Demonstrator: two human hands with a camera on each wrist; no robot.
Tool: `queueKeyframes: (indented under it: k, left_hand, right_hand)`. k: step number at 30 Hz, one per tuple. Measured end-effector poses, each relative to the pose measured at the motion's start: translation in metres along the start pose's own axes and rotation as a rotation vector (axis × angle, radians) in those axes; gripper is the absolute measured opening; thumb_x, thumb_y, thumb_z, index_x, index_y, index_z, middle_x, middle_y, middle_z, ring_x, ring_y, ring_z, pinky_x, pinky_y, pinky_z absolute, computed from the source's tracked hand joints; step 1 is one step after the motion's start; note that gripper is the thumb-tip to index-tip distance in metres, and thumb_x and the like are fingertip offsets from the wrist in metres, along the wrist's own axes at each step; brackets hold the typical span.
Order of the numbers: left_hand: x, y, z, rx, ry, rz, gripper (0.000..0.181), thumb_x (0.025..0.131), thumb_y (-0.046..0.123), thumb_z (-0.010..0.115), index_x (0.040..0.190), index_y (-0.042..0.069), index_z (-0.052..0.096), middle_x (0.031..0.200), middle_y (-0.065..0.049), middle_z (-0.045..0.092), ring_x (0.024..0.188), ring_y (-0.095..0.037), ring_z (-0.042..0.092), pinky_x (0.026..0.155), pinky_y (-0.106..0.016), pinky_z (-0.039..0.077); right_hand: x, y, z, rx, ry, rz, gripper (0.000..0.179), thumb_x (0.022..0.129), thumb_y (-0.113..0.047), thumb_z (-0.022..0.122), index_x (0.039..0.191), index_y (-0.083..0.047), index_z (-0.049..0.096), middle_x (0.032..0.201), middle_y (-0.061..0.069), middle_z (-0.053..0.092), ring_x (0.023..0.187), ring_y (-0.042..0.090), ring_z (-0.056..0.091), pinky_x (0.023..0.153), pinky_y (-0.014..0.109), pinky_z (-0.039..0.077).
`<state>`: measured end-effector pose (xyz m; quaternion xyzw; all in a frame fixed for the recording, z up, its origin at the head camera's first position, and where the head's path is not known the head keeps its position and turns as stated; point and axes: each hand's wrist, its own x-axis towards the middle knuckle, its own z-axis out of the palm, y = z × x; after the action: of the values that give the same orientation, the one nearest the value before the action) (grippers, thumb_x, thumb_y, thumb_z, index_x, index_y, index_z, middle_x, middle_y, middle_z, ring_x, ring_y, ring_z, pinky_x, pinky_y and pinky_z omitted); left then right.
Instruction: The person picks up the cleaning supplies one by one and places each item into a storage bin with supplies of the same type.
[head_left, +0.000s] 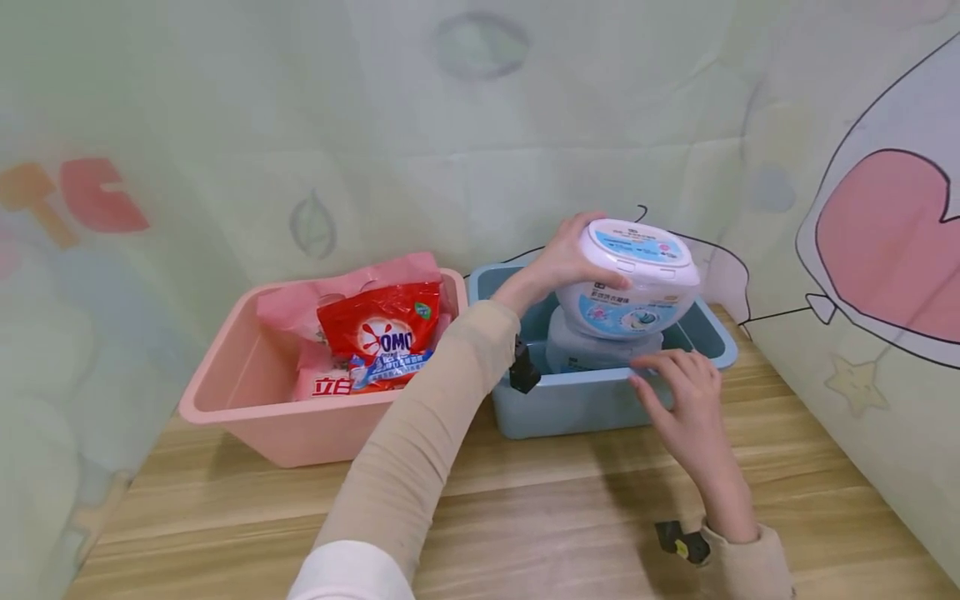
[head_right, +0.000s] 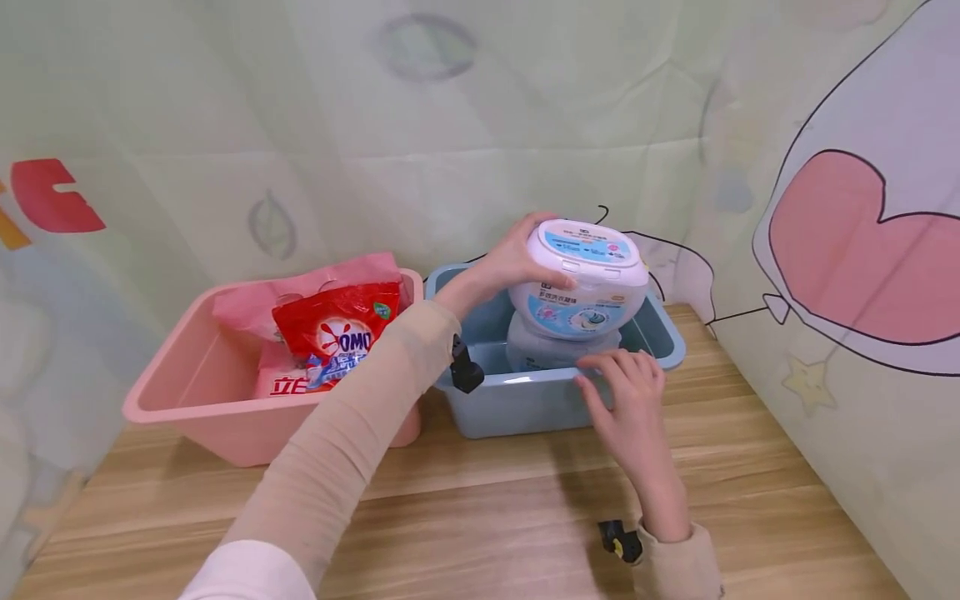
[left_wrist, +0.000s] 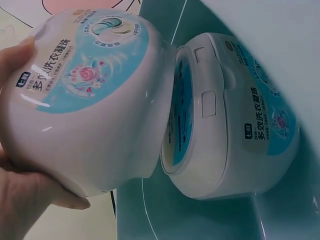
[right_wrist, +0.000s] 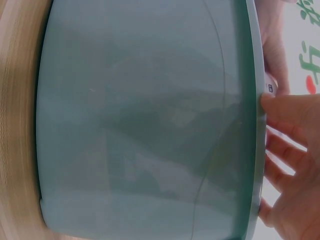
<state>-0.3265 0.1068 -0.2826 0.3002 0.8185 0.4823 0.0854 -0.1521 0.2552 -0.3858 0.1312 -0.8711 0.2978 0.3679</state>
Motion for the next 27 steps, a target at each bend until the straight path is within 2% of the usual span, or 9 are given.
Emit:
queueKeyframes:
  k: [5,14,27]
  left_hand:
    - [0.001,-0.002,-0.003,-0.027,0.004,-0.009,0.097,0.071,0.036,0.082,0.147,0.023,0.025,0.147,-0.001,0.031,0.124,-0.017,0.040,0.104,-0.038,0.043]
    - [0.002,-0.006,-0.005,-0.013,-0.011,-0.002,0.098,0.069,0.038,0.083,0.148,0.023,0.026,0.147,0.000,0.033,0.124,-0.017,0.040,0.105,-0.039,0.042]
    - [0.005,-0.010,-0.007,-0.028,-0.060,0.018,0.097,0.070,0.034,0.083,0.147,0.021,0.025,0.145,0.000,0.034,0.123,-0.017,0.040,0.106,-0.039,0.041]
  right_hand:
    - [0.001,-0.002,0.002,0.003,0.003,-0.006,0.020,0.079,0.001,0.074,0.098,-0.002,0.068,0.097,0.014,0.065,0.101,0.032,0.049,0.099,0.054,0.025]
    - [0.001,-0.003,0.004,0.004,0.005,-0.006,0.020,0.079,0.001,0.075,0.097,-0.002,0.068,0.096,0.013,0.065,0.100,0.030,0.049,0.100,0.053,0.026]
    - [0.001,-0.006,0.006,0.000,-0.004,0.018,0.019,0.079,-0.001,0.075,0.097,-0.002,0.068,0.096,0.014,0.064,0.100,0.031,0.049,0.100,0.056,0.024]
